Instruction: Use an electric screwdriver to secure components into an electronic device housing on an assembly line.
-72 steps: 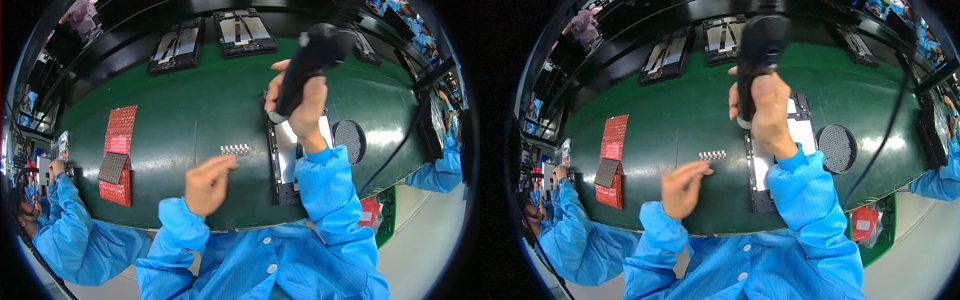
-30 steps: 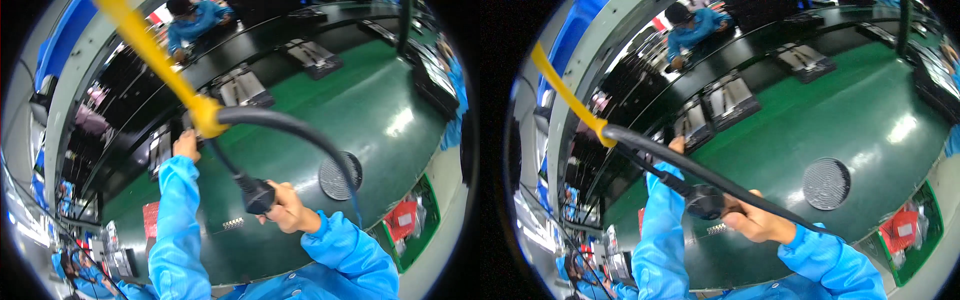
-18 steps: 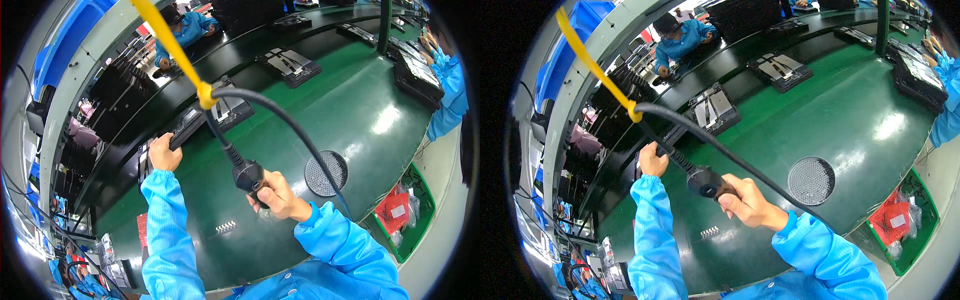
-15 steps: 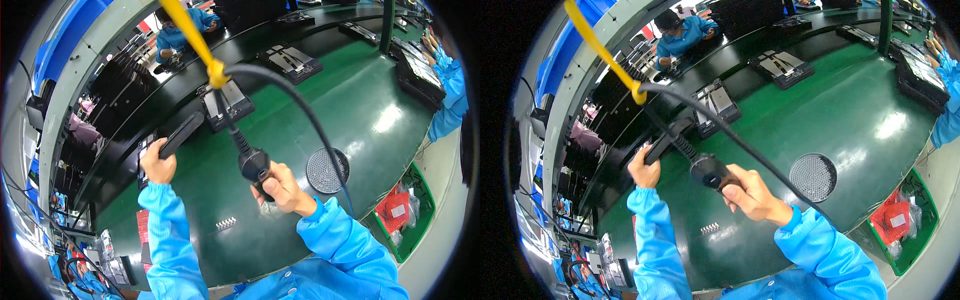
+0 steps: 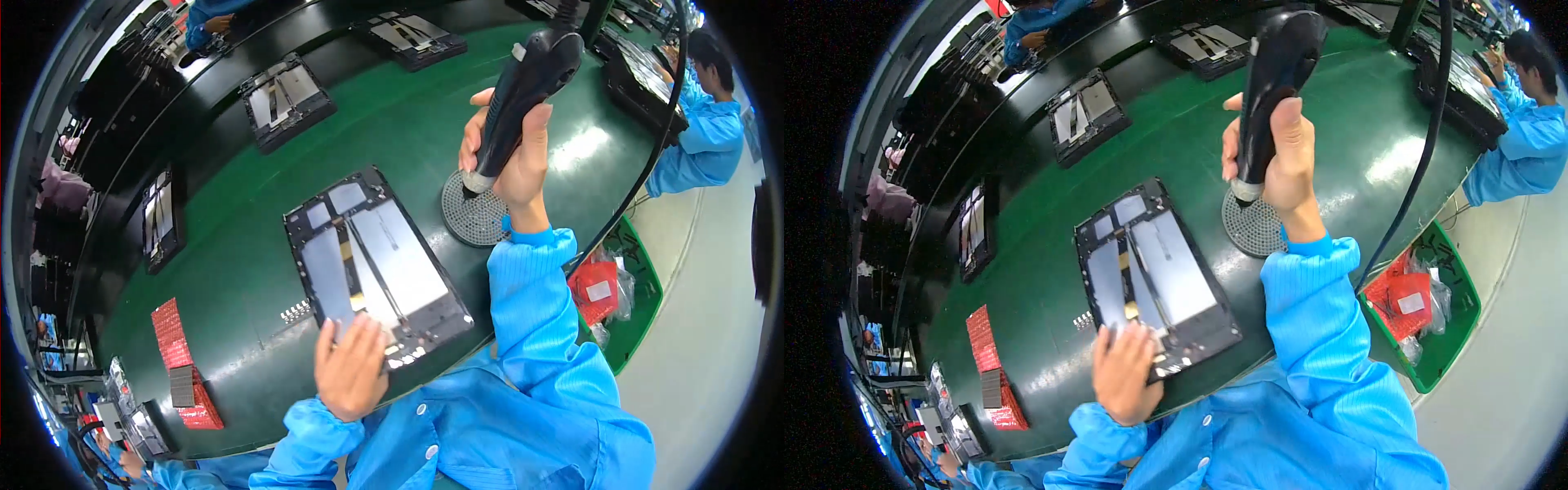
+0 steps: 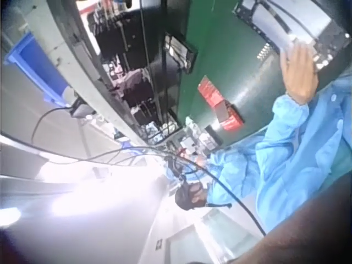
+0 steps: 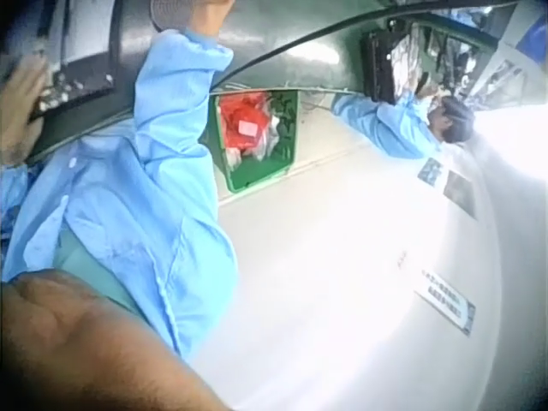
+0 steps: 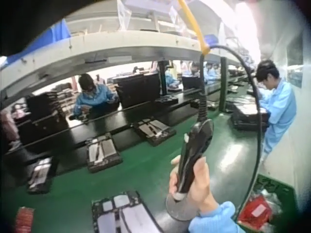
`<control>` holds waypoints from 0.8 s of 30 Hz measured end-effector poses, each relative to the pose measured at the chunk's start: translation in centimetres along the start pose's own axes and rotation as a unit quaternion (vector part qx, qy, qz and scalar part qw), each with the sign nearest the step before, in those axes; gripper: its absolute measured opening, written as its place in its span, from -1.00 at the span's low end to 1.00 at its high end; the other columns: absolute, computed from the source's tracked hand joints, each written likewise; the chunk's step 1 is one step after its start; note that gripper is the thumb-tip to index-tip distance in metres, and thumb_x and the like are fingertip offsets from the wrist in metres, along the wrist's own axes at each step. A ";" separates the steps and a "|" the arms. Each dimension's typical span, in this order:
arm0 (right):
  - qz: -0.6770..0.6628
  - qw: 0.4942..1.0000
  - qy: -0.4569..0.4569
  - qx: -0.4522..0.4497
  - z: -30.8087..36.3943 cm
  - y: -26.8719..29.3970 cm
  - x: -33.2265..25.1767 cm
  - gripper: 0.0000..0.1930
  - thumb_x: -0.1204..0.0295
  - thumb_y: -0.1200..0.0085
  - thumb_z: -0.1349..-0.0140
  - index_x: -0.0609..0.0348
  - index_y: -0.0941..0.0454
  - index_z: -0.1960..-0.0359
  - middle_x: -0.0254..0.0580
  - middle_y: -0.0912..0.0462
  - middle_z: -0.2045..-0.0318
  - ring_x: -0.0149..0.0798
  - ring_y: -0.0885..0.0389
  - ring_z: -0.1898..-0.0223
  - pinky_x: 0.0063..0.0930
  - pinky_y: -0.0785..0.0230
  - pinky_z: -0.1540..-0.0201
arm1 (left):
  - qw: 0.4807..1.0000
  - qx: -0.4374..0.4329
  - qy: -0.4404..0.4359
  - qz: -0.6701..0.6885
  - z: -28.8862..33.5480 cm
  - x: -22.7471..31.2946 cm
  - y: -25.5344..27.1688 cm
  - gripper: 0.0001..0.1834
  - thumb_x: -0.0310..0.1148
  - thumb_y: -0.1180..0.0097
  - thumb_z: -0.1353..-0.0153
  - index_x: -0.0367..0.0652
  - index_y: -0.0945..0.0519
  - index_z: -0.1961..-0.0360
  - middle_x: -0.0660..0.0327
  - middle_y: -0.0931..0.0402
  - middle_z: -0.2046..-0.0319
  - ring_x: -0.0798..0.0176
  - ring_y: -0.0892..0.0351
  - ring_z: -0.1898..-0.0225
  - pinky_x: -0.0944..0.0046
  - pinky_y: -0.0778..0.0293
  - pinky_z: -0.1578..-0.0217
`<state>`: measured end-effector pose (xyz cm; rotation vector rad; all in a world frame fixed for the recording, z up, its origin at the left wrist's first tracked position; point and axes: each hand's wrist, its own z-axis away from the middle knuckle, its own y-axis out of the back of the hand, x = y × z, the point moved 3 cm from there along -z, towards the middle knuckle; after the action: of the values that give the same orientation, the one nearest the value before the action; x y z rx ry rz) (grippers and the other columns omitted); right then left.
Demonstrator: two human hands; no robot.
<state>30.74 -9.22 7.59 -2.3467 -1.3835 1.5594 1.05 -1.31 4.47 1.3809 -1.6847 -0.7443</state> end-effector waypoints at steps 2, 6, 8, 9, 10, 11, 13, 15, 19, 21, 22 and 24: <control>-0.002 1.000 0.002 0.004 0.1 1.4 0.5 -0.25 -0.22 0.32 -0.27 0.44 -0.40 0.16 -0.13 -0.48 0.63 -0.34 -0.47 0.69 -0.53 -0.33 0.63 | 0.999 -0.013 -0.006 0.038 1.1 1.1 -2.0 -0.46 -0.56 -0.28 0.36 -0.33 -0.53 0.18 -0.03 -0.53 0.06 -0.01 -0.46 -0.11 -0.25 -0.15 -0.17; 0.042 0.999 0.013 0.029 0.2 2.1 0.5 -0.25 -0.20 0.29 -0.28 0.45 -0.39 0.11 -0.14 -0.48 0.63 -0.35 -0.47 0.69 -0.53 -0.32 0.62 | 0.998 -0.031 0.004 0.054 0.9 2.1 -3.7 -0.43 -0.40 -0.42 0.28 -0.34 -0.54 0.14 -0.02 -0.54 0.06 0.02 -0.45 -0.12 -0.25 -0.11 -0.18; 0.055 0.998 0.014 0.036 0.0 2.1 0.6 -0.25 -0.19 0.28 -0.29 0.46 -0.39 0.10 -0.14 -0.48 0.63 -0.35 -0.47 0.68 -0.53 -0.32 0.62 | 0.998 -0.038 0.015 0.055 -0.3 2.1 -3.8 -0.43 -0.35 -0.44 0.27 -0.35 -0.55 0.16 -0.02 -0.53 0.06 0.02 -0.45 -0.12 -0.25 -0.11 -0.18; 0.084 0.996 0.010 0.034 -0.1 2.2 0.7 -0.24 -0.23 0.34 -0.27 0.42 -0.38 0.08 -0.15 -0.47 0.61 -0.35 -0.47 0.67 -0.51 -0.34 0.61 | 0.995 -0.043 0.037 0.079 -0.9 2.0 -3.8 -0.45 -0.36 -0.43 0.26 -0.35 -0.56 0.17 -0.03 -0.54 0.07 0.02 -0.44 -0.13 -0.25 -0.10 -0.19; 0.112 0.993 0.006 0.032 -0.2 2.3 0.9 -0.22 -0.26 0.39 -0.26 0.37 -0.37 0.06 -0.16 -0.46 0.59 -0.35 -0.48 0.65 -0.48 -0.37 0.59 | 0.992 -0.048 0.059 0.102 -1.3 1.9 -3.9 -0.47 -0.36 -0.43 0.24 -0.35 -0.56 0.18 -0.03 -0.54 0.07 0.02 -0.44 -0.13 -0.25 -0.10 -0.19; 0.108 0.993 0.006 0.037 -0.3 2.3 0.9 -0.23 -0.25 0.38 -0.27 0.38 -0.37 0.06 -0.16 -0.46 0.59 -0.35 -0.48 0.66 -0.49 -0.37 0.60 | 0.992 -0.030 0.031 0.120 -1.4 1.6 -3.7 -0.55 -0.43 -0.35 0.12 -0.30 -0.56 0.14 0.05 -0.57 0.11 0.06 -0.52 -0.04 -0.18 -0.21 -0.13; 0.076 0.996 0.016 0.042 -0.7 2.2 1.4 -0.28 -0.19 0.31 -0.29 0.41 -0.38 0.08 -0.15 -0.47 0.61 -0.36 -0.48 0.67 -0.52 -0.34 0.61 | 0.988 0.014 0.010 0.153 -1.4 0.6 -2.8 -0.60 -0.50 -0.31 0.09 -0.30 -0.57 0.15 0.06 -0.59 0.17 0.04 -0.57 0.05 -0.16 -0.28 -0.08; 0.051 0.998 0.024 0.042 -0.8 2.2 1.6 -0.33 -0.13 0.21 -0.30 0.42 -0.41 0.11 -0.15 -0.50 0.63 -0.38 -0.47 0.68 -0.55 -0.32 0.61 | 0.981 0.084 -0.010 0.175 -2.3 -0.2 -1.6 -0.68 -0.67 -0.19 0.02 -0.30 -0.57 0.17 0.06 -0.63 0.33 0.02 -0.66 0.27 -0.05 -0.46 0.09; 0.063 0.997 0.018 0.041 -0.9 2.0 2.1 -0.33 -0.13 0.21 -0.30 0.42 -0.41 0.12 -0.15 -0.50 0.63 -0.38 -0.47 0.68 -0.55 -0.32 0.61 | 0.919 0.122 0.251 0.277 -1.5 -1.8 -1.7 -0.75 -0.67 -0.17 -0.04 -0.32 -0.57 0.19 0.00 -0.63 0.32 0.10 -0.66 0.24 0.10 -0.50 0.11; 0.060 0.997 0.014 0.041 -0.9 1.9 2.2 -0.34 -0.14 0.20 -0.29 0.40 -0.42 0.14 -0.16 -0.49 0.63 -0.39 -0.46 0.68 -0.56 -0.32 0.61 | 0.862 0.150 0.306 0.375 -1.7 -2.9 -1.8 -0.80 -0.61 -0.12 -0.14 -0.35 -0.57 0.17 0.00 -0.63 0.30 0.15 -0.64 0.20 0.21 -0.51 0.10; 0.060 0.997 0.013 0.042 -0.9 1.9 2.2 -0.34 -0.14 0.20 -0.29 0.40 -0.42 0.14 -0.16 -0.49 0.63 -0.39 -0.46 0.68 -0.56 -0.32 0.61 | 0.828 0.162 0.332 0.421 -1.6 -3.4 -1.8 -0.82 -0.58 -0.10 -0.19 -0.36 -0.56 0.16 0.00 -0.63 0.29 0.18 -0.63 0.18 0.26 -0.51 0.10; 0.066 0.997 0.019 0.040 -0.9 1.8 2.2 -0.35 -0.14 0.21 -0.30 0.39 -0.42 0.17 -0.17 -0.49 0.63 -0.41 -0.46 0.68 -0.57 -0.32 0.61 | 0.818 0.160 0.344 0.432 -1.4 -4.3 -1.8 -0.84 -0.57 -0.08 -0.22 -0.38 -0.57 0.18 0.01 -0.61 0.23 0.16 -0.62 0.16 0.27 -0.51 0.10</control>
<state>32.87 -8.42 5.63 -2.4518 -1.1578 1.5591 3.49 2.55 2.70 0.7557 -1.5984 0.5333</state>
